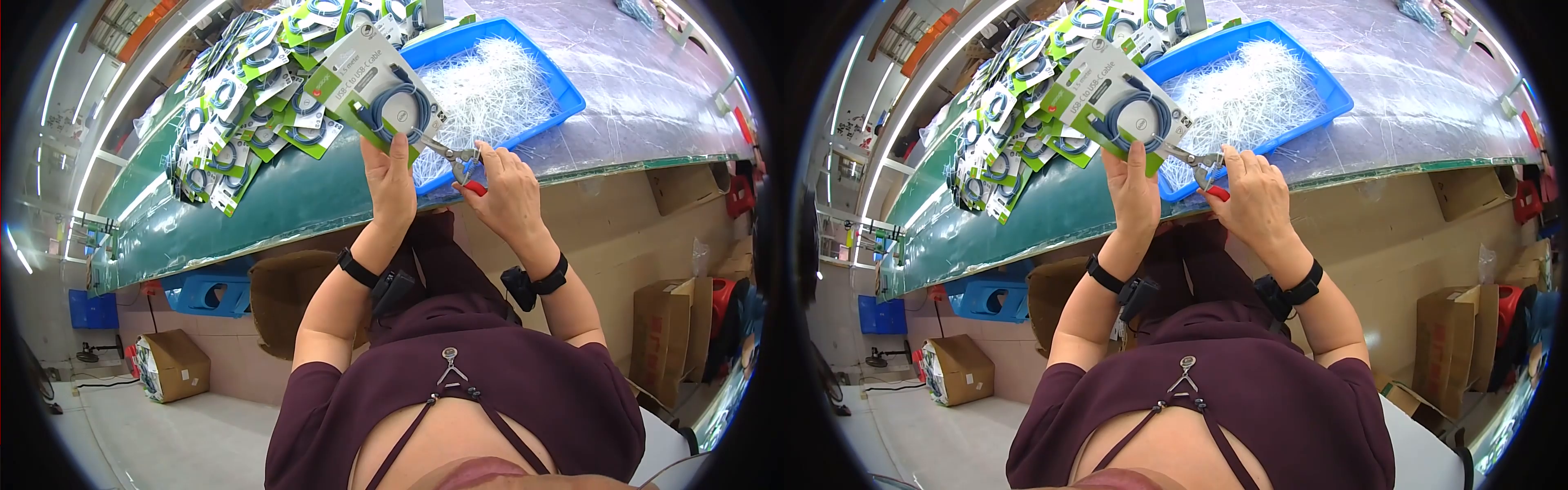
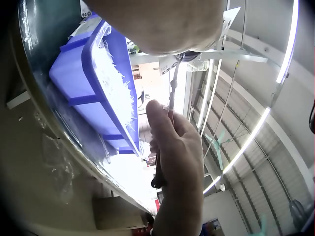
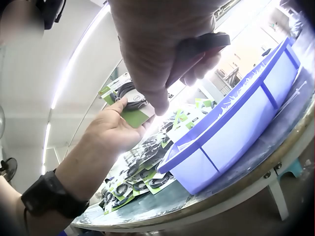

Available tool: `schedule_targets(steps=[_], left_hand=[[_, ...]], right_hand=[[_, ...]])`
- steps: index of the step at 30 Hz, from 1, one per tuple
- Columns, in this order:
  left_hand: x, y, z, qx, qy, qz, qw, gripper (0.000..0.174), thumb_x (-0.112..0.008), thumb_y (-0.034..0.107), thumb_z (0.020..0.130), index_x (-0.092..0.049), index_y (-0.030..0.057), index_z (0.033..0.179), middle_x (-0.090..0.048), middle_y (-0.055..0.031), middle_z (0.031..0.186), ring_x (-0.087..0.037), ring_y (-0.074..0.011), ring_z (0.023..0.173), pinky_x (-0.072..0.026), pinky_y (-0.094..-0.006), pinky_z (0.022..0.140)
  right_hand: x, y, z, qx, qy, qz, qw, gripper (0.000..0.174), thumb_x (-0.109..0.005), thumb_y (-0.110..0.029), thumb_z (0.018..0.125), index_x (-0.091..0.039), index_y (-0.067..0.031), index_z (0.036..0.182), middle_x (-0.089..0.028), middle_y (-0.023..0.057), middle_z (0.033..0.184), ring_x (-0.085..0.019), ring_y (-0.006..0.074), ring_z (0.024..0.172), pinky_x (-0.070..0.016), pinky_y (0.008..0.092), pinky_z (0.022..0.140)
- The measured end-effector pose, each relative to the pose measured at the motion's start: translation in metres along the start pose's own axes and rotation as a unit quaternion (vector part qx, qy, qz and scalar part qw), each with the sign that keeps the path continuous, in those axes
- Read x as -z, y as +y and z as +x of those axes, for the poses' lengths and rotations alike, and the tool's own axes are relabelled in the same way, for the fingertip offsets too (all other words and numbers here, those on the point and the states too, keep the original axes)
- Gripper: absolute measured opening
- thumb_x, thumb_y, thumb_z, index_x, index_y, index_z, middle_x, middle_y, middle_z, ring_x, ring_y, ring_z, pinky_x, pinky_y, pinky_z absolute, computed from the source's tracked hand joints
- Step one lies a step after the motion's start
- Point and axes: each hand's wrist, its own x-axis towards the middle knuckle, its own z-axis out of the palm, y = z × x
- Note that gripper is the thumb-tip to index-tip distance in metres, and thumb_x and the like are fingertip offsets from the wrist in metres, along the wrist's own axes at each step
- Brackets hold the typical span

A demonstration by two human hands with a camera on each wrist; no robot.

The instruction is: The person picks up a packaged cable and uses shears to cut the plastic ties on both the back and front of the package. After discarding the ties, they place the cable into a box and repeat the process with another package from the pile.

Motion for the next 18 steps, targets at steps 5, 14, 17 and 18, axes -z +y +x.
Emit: schedule_targets(steps=[5,14,17,18], left_hand=[[-0.001,-0.007,-0.003,-0.045,-0.018,0.049,0.998,0.045,-0.049,0.011,0.1,-0.029,0.0114,0.14,-0.044,-0.0037,0.134,-0.043,-0.0113,0.119,-0.0347,-0.0307,0.103],[0.006,-0.014,-0.007,-0.008,-0.032,0.051,0.998,0.054,-0.047,0.014,0.101,-0.015,0.014,0.145,-0.037,-0.003,0.137,-0.038,-0.0129,0.121,-0.0324,-0.0308,0.102],[0.008,-0.016,-0.007,-0.029,-0.053,0.142,0.988,0.055,-0.046,0.014,0.101,-0.014,0.0153,0.146,-0.037,-0.0028,0.137,-0.038,-0.0129,0.121,-0.0326,-0.0309,0.102],[0.007,-0.014,-0.007,-0.004,-0.039,0.097,0.995,0.054,-0.045,0.014,0.102,-0.015,0.016,0.146,-0.037,-0.003,0.137,-0.039,-0.0132,0.121,-0.0331,-0.0317,0.103]], right_hand=[[-0.001,-0.001,0.0,-0.001,0.007,-0.006,1.0,0.063,-0.079,-0.03,0.071,-0.054,-0.0014,0.122,-0.06,0.012,0.094,-0.059,0.0296,0.088,-0.047,0.0388,0.076],[0.009,0.003,0.004,0.023,0.011,-0.062,0.998,0.064,-0.08,-0.025,0.069,-0.055,-0.0017,0.122,-0.06,0.0107,0.096,-0.059,0.0276,0.09,-0.0467,0.0374,0.077],[0.008,0.003,0.006,0.037,-0.011,-0.082,0.996,0.061,-0.08,-0.024,0.068,-0.056,-0.0008,0.119,-0.061,0.0116,0.094,-0.06,0.0297,0.086,-0.0476,0.0373,0.074],[0.005,0.006,0.007,0.035,-0.011,-0.082,0.996,0.061,-0.08,-0.024,0.068,-0.056,-0.0008,0.119,-0.061,0.0116,0.094,-0.06,0.0297,0.086,-0.0476,0.0373,0.074]])
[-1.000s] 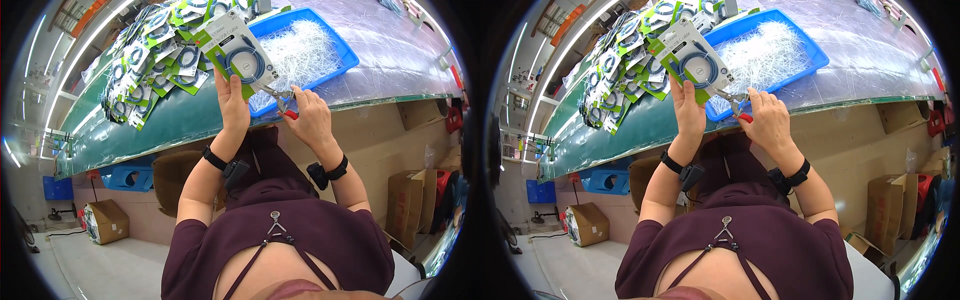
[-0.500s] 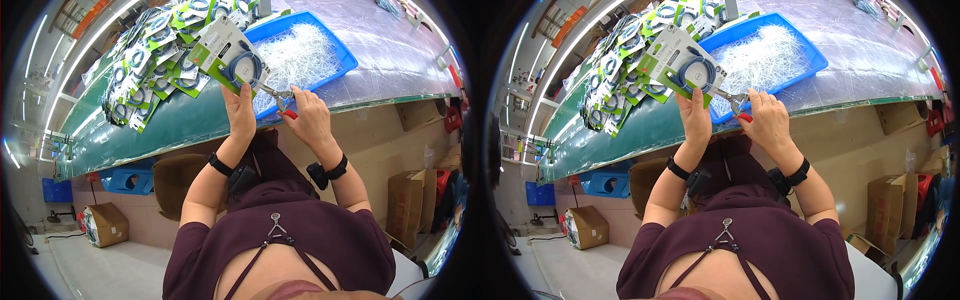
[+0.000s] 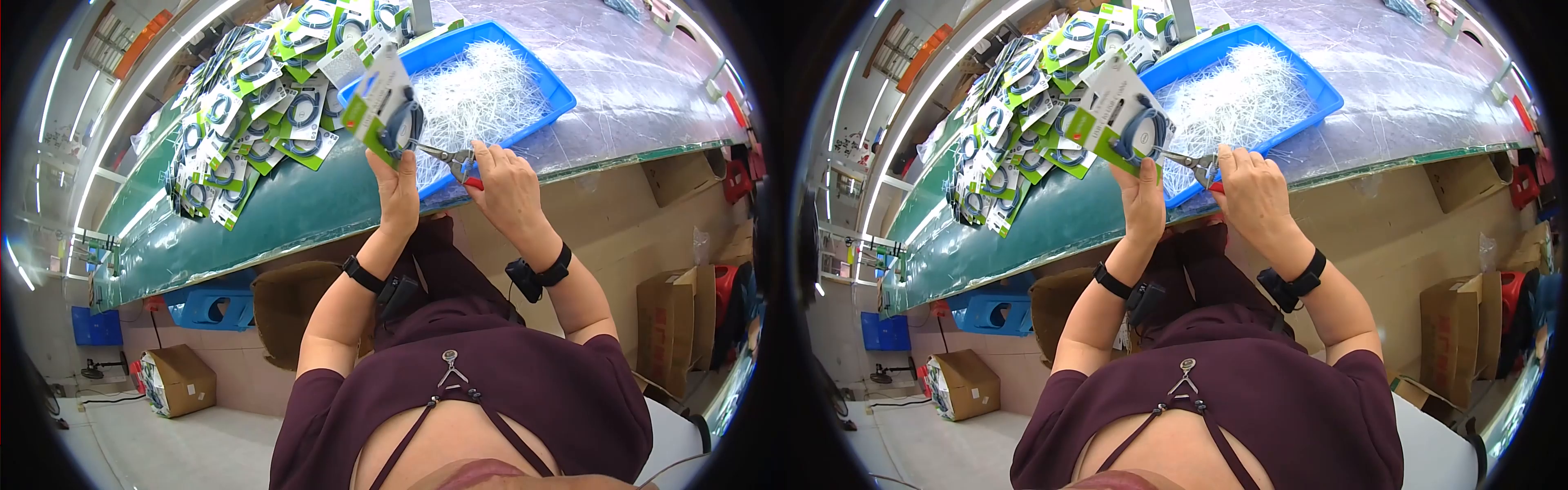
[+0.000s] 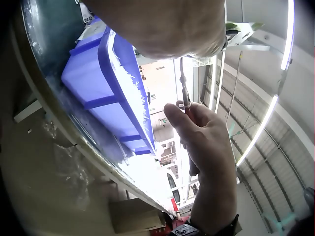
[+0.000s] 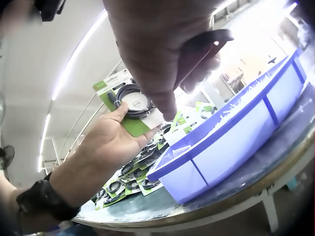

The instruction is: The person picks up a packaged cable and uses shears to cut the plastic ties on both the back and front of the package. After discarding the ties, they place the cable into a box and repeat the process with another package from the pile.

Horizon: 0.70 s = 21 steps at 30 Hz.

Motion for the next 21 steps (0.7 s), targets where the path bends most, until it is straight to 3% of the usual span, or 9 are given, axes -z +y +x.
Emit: schedule_targets(steps=[3,4,7,10,12,15,16,19,21], left_hand=[[-0.003,0.006,0.002,0.049,0.027,-0.093,0.994,0.051,-0.043,0.013,0.102,-0.016,0.0173,0.146,-0.038,-0.0034,0.138,-0.04,-0.0139,0.122,-0.034,-0.0332,0.104],[-0.002,0.007,0.004,0.066,0.04,-0.128,0.989,0.05,-0.042,0.013,0.102,-0.017,0.0175,0.145,-0.038,-0.0039,0.139,-0.041,-0.0149,0.123,-0.0346,-0.0343,0.104],[0.0,0.008,0.01,0.09,0.07,-0.196,0.974,0.048,-0.04,0.012,0.103,-0.018,0.0178,0.145,-0.038,-0.005,0.139,-0.043,-0.0169,0.125,-0.0358,-0.0366,0.106],[-0.007,0.003,-0.001,0.065,0.004,-0.156,0.986,0.044,-0.045,0.016,0.102,-0.026,0.0229,0.141,-0.044,-0.0029,0.136,-0.048,-0.0186,0.121,-0.0398,-0.0395,0.102],[-0.01,-0.006,-0.008,0.059,-0.002,-0.143,0.988,0.044,-0.044,0.015,0.102,-0.025,0.0205,0.141,-0.043,-0.0047,0.136,-0.047,-0.0199,0.122,-0.0391,-0.0397,0.104],[-0.012,-0.006,-0.013,0.045,-0.004,-0.114,0.992,0.044,-0.041,0.012,0.102,-0.023,0.0158,0.142,-0.042,-0.0083,0.138,-0.046,-0.0223,0.126,-0.0377,-0.04,0.106],[-0.012,-0.006,-0.014,0.033,-0.016,-0.133,0.99,0.043,-0.041,0.012,0.102,-0.024,0.0155,0.142,-0.042,-0.0089,0.137,-0.046,-0.0227,0.125,-0.0376,-0.0401,0.106],[-0.011,-0.002,-0.016,0.008,-0.035,-0.172,0.984,0.041,-0.042,0.012,0.102,-0.027,0.0148,0.14,-0.044,-0.01,0.136,-0.048,-0.0236,0.124,-0.0376,-0.0403,0.106],[-0.009,0.001,-0.017,0.028,-0.011,-0.179,0.983,0.04,-0.043,0.011,0.102,-0.029,0.0151,0.14,-0.046,-0.0097,0.136,-0.049,-0.0237,0.123,-0.0378,-0.0406,0.106]], right_hand=[[-0.017,0.009,0.002,-0.031,-0.06,0.191,0.979,0.049,-0.079,-0.019,0.073,-0.057,0.0004,0.113,-0.063,0.0086,0.087,-0.061,0.0227,0.076,-0.0478,0.032,0.067],[-0.016,0.007,0.002,-0.03,-0.061,0.191,0.979,0.049,-0.079,-0.019,0.073,-0.057,0.0004,0.113,-0.063,0.0086,0.087,-0.061,0.0227,0.076,-0.0478,0.032,0.067],[-0.019,-0.007,0.009,-0.174,-0.083,0.423,0.885,0.035,-0.073,-0.017,0.081,-0.058,0.0013,0.107,-0.062,0.0038,0.082,-0.058,0.0129,0.068,-0.0464,0.0264,0.062],[-0.04,-0.02,0.02,-0.174,-0.026,0.463,0.868,0.03,-0.069,-0.014,0.084,-0.057,0.0006,0.106,-0.06,0.0018,0.083,-0.056,0.009,0.07,-0.0451,0.0242,0.062],[-0.044,-0.027,0.026,-0.169,0.006,0.482,0.86,0.027,-0.067,-0.013,0.086,-0.056,0.0003,0.106,-0.06,0.0008,0.083,-0.055,0.0071,0.071,-0.0445,0.0231,0.062],[-0.045,-0.039,0.033,-0.29,0.008,0.663,0.69,0.024,-0.066,-0.009,0.084,-0.054,-0.0006,0.103,-0.062,0.0069,0.086,-0.057,0.0133,0.069,-0.0471,0.0262,0.063],[-0.044,-0.041,0.033,-0.288,0.005,0.663,0.691,0.024,-0.066,-0.009,0.084,-0.054,-0.0006,0.103,-0.062,0.0069,0.086,-0.057,0.0133,0.069,-0.0471,0.0262,0.063],[-0.043,-0.042,0.032,-0.288,0.004,0.741,0.607,0.024,-0.062,-0.007,0.085,-0.053,-0.0023,0.107,-0.058,0.0019,0.083,-0.054,0.008,0.072,-0.0435,0.0234,0.062],[-0.05,-0.045,0.036,-0.277,0.007,0.727,0.628,0.024,-0.061,-0.006,0.085,-0.053,-0.0023,0.107,-0.058,0.0018,0.083,-0.054,0.0078,0.071,-0.0435,0.0238,0.062]])
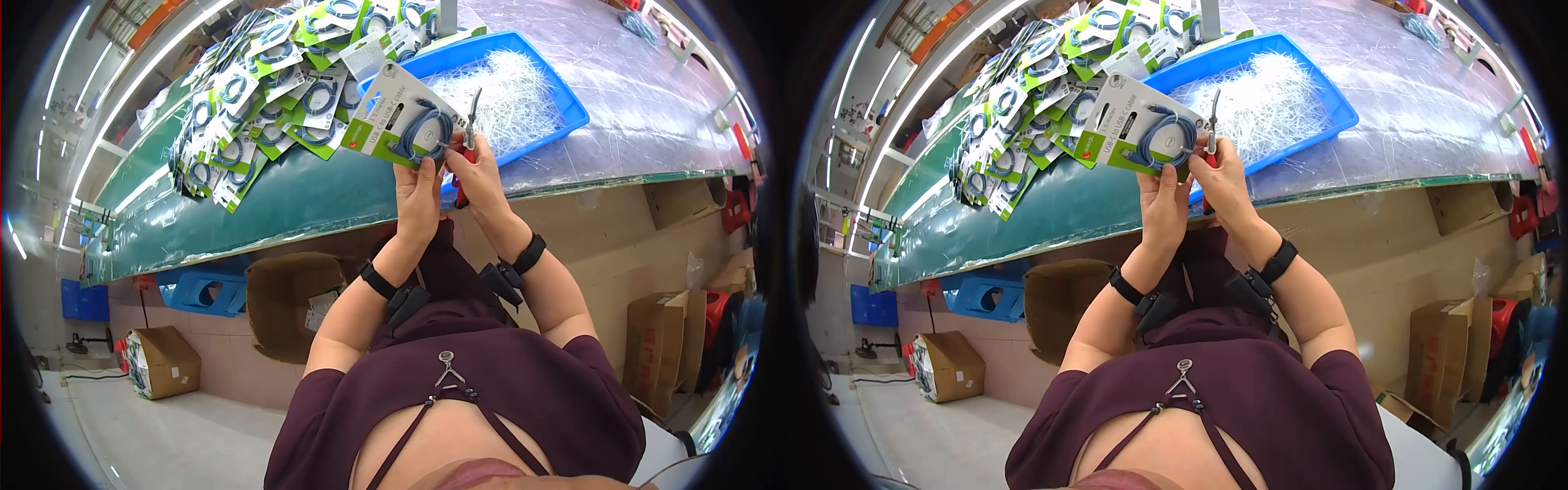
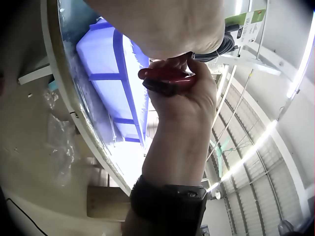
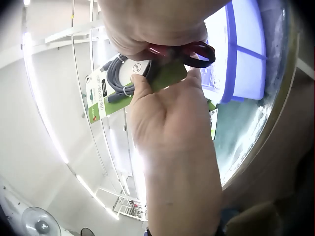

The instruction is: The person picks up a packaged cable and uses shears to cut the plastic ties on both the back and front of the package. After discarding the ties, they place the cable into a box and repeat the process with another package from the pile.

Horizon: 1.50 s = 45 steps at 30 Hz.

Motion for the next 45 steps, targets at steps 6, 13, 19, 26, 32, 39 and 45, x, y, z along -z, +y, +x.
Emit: schedule_targets(steps=[6,13,19,26,32,39,45], left_hand=[[0.028,0.025,0.003,-0.016,0.082,-0.001,0.996,0.037,-0.045,0.011,0.101,-0.035,0.0163,0.136,-0.046,-0.0078,0.135,-0.049,-0.0236,0.123,-0.04,-0.0466,0.105],[0.161,0.179,-0.073,-0.065,0.293,0.169,0.939,0.033,-0.05,0.011,0.099,-0.042,0.012,0.13,-0.05,-0.0058,0.129,-0.054,-0.022,0.114,-0.0498,-0.0507,0.094],[0.305,0.207,-0.237,0.191,0.418,0.547,0.7,0.051,-0.055,0.007,0.092,-0.036,0.0045,0.139,-0.053,-0.0114,0.126,-0.053,-0.0238,0.117,-0.0434,-0.0377,0.098],[0.228,0.18,-0.064,-0.108,0.181,0.777,0.594,0.035,-0.059,0.009,0.091,-0.054,-0.0019,0.124,-0.055,-0.0155,0.126,-0.054,-0.0248,0.116,-0.0462,-0.0352,0.096],[0.288,0.082,0.107,0.089,0.331,0.473,0.812,0.061,-0.071,0.026,0.081,-0.047,-0.0039,0.128,-0.059,-0.021,0.117,-0.062,-0.0312,0.101,-0.0504,-0.0375,0.086],[0.302,0.083,0.137,0.189,0.31,0.708,0.605,0.058,-0.067,0.025,0.076,-0.049,-0.0051,0.122,-0.06,-0.0283,0.113,-0.061,-0.0411,0.103,-0.0514,-0.0422,0.084],[0.307,0.159,0.059,0.302,0.22,0.526,0.764,0.043,-0.059,0.024,0.086,-0.05,-0.0061,0.115,-0.063,-0.0256,0.108,-0.065,-0.0439,0.09,-0.0539,-0.0501,0.084]], right_hand=[[-0.026,0.012,0.011,-0.002,-0.068,-0.063,0.996,0.024,-0.058,-0.004,0.084,-0.052,-0.0029,0.107,-0.056,0.0028,0.084,-0.053,0.0079,0.07,-0.0432,0.025,0.061],[0.038,0.024,0.07,0.279,-0.016,-0.612,0.74,0.028,-0.069,-0.014,0.082,-0.054,-0.004,0.103,-0.054,0.0133,0.079,-0.052,0.0255,0.067,-0.0447,0.0364,0.064],[0.07,-0.011,0.049,0.237,-0.001,-0.512,0.826,0.03,-0.069,-0.013,0.084,-0.056,-0.002,0.109,-0.053,0.0062,0.079,-0.049,0.0155,0.068,-0.0438,0.0293,0.065],[0.089,-0.024,-0.003,0.117,-0.026,-0.404,0.907,0.04,-0.064,-0.007,0.087,-0.053,-0.0026,0.124,-0.049,-0.0013,0.087,-0.045,0.0062,0.076,-0.0399,0.0208,0.068],[0.105,-0.042,-0.031,0.133,-0.027,-0.429,0.893,0.044,-0.066,-0.004,0.083,-0.053,-0.005,0.126,-0.053,0.0009,0.092,-0.051,0.0104,0.084,-0.0429,0.0247,0.077],[0.126,-0.036,-0.044,0.101,-0.04,-0.406,0.907,0.045,-0.065,-0.008,0.086,-0.05,-0.0031,0.129,-0.049,-0.0004,0.094,-0.046,0.0079,0.086,-0.0401,0.0207,0.076],[0.104,-0.035,-0.036,0.133,-0.067,-0.288,0.946,0.048,-0.066,-0.011,0.087,-0.049,-0.0033,0.13,-0.051,0.0003,0.097,-0.047,0.008,0.087,-0.0414,0.0214,0.077]])
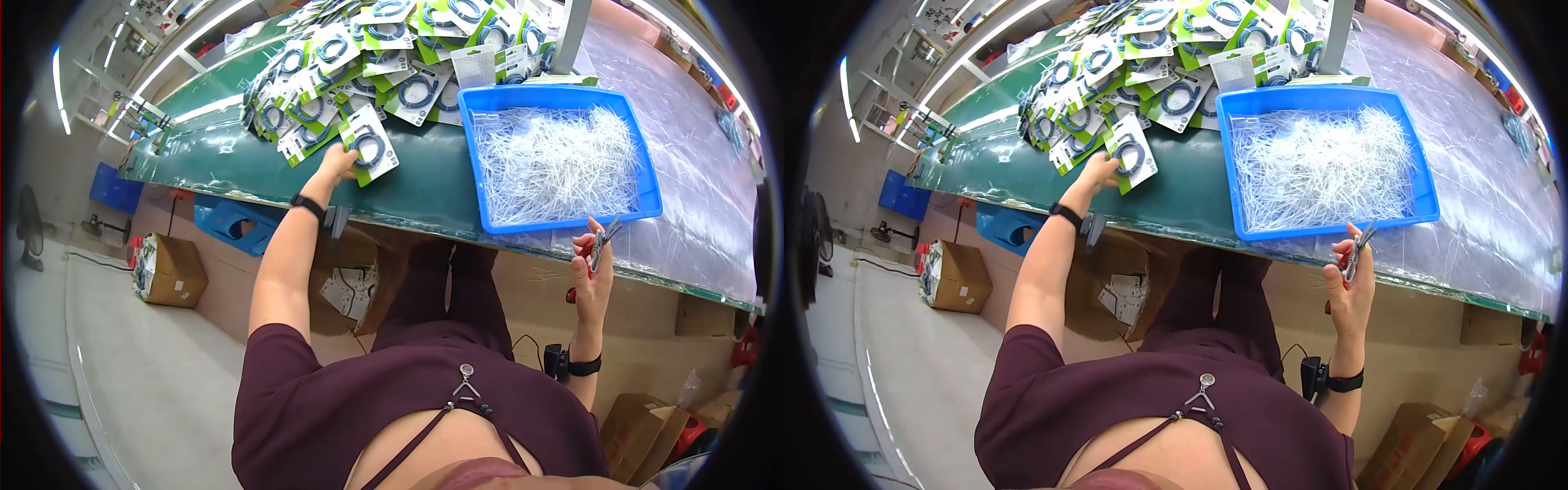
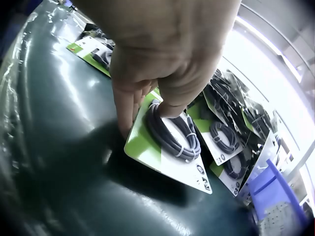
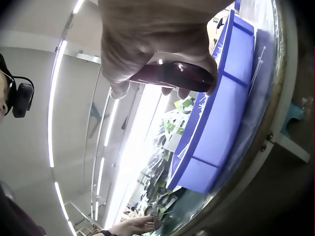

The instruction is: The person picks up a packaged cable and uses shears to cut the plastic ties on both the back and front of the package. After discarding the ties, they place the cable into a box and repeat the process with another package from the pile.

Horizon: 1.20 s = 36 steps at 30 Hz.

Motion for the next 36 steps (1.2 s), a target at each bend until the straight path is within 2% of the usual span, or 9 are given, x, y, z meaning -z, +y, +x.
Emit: schedule_targets(steps=[2,4,7,12,17,23,29,32,36], left_hand=[[0.003,0.004,-0.033,0.059,-0.067,-0.298,0.95,0.038,-0.053,0.025,0.095,-0.049,-0.0044,0.118,-0.062,-0.0256,0.11,-0.064,-0.0448,0.095,-0.0543,-0.0544,0.084],[-0.01,0.023,-0.064,-0.027,-0.197,-0.479,0.855,0.04,-0.048,0.029,0.098,-0.047,-0.0025,0.124,-0.06,-0.0266,0.114,-0.062,-0.0443,0.101,-0.0541,-0.0528,0.086],[-0.059,0.066,-0.1,-0.103,-0.262,-0.501,0.819,0.044,-0.047,0.031,0.099,-0.043,0.0011,0.131,-0.056,-0.026,0.121,-0.06,-0.0416,0.106,-0.054,-0.0515,0.086],[-0.148,0.13,-0.142,-0.117,-0.346,-0.467,0.805,0.054,-0.051,0.033,0.097,-0.037,0.0085,0.143,-0.053,-0.024,0.126,-0.057,-0.0406,0.112,-0.053,-0.0499,0.089],[-0.2,0.152,-0.169,-0.15,-0.39,-0.43,0.801,0.063,-0.049,0.038,0.097,-0.024,0.0134,0.149,-0.049,-0.0226,0.13,-0.053,-0.0403,0.118,-0.0503,-0.0515,0.093],[-0.218,0.151,-0.175,-0.141,-0.451,-0.464,0.749,0.058,-0.047,0.028,0.099,-0.023,0.0102,0.149,-0.053,-0.0211,0.128,-0.056,-0.0375,0.116,-0.0487,-0.0458,0.096],[-0.225,0.148,-0.172,-0.137,-0.445,-0.458,0.758,0.056,-0.046,0.023,0.099,-0.025,0.0088,0.148,-0.054,-0.0197,0.127,-0.057,-0.035,0.114,-0.0496,-0.0446,0.094],[-0.228,0.149,-0.171,-0.118,-0.441,-0.474,0.753,0.054,-0.047,0.02,0.099,-0.027,0.0076,0.148,-0.056,-0.018,0.124,-0.06,-0.0313,0.11,-0.0511,-0.0418,0.092],[-0.231,0.158,-0.175,-0.215,-0.37,-0.329,0.842,0.053,-0.051,0.011,0.097,-0.031,0.0057,0.146,-0.06,-0.0137,0.117,-0.063,-0.0239,0.102,-0.053,-0.0362,0.086]], right_hand=[[-0.006,-0.005,0.003,-0.008,-0.036,0.086,0.996,0.049,-0.068,-0.013,0.086,-0.049,-0.0039,0.13,-0.053,0.0009,0.097,-0.048,0.0082,0.086,-0.0422,0.0218,0.076],[-0.019,-0.008,0.006,-0.023,-0.066,0.047,0.996,0.051,-0.07,-0.014,0.083,-0.049,-0.0036,0.129,-0.054,0.0012,0.094,-0.049,0.009,0.084,-0.0429,0.0225,0.075],[-0.048,-0.013,0.009,0.02,-0.084,-0.085,0.993,0.056,-0.078,-0.015,0.075,-0.051,-0.0029,0.123,-0.057,0.0053,0.089,-0.054,0.0147,0.08,-0.0459,0.027,0.073],[-0.062,-0.013,0.02,0.131,-0.044,-0.254,0.957,0.05,-0.08,-0.022,0.071,-0.057,-0.0019,0.11,-0.06,0.0132,0.09,-0.058,0.0267,0.077,-0.0483,0.0353,0.072],[-0.042,-0.016,0.022,0.055,-0.011,-0.252,0.966,0.05,-0.08,-0.026,0.07,-0.058,-0.0005,0.107,-0.06,0.012,0.087,-0.058,0.0267,0.076,-0.0481,0.0357,0.071],[-0.032,-0.012,0.019,0.099,0.007,-0.282,0.954,0.05,-0.08,-0.027,0.071,-0.059,-0.0014,0.108,-0.059,0.0107,0.085,-0.058,0.025,0.074,-0.0484,0.0358,0.069],[-0.028,-0.01,0.021,0.039,-0.009,-0.27,0.962,0.049,-0.079,-0.033,0.072,-0.06,-0.0028,0.106,-0.063,0.0104,0.088,-0.061,0.0285,0.081,-0.0491,0.0389,0.073],[-0.025,-0.003,0.024,0.078,0.004,-0.291,0.953,0.047,-0.08,-0.027,0.072,-0.06,-0.0014,0.106,-0.06,0.0108,0.084,-0.058,0.0258,0.071,-0.0485,0.035,0.068],[-0.021,0.003,0.03,0.03,-0.017,-0.256,0.966,0.046,-0.079,-0.028,0.074,-0.06,-0.0009,0.105,-0.06,0.012,0.085,-0.059,0.0268,0.073,-0.0483,0.035,0.069]])
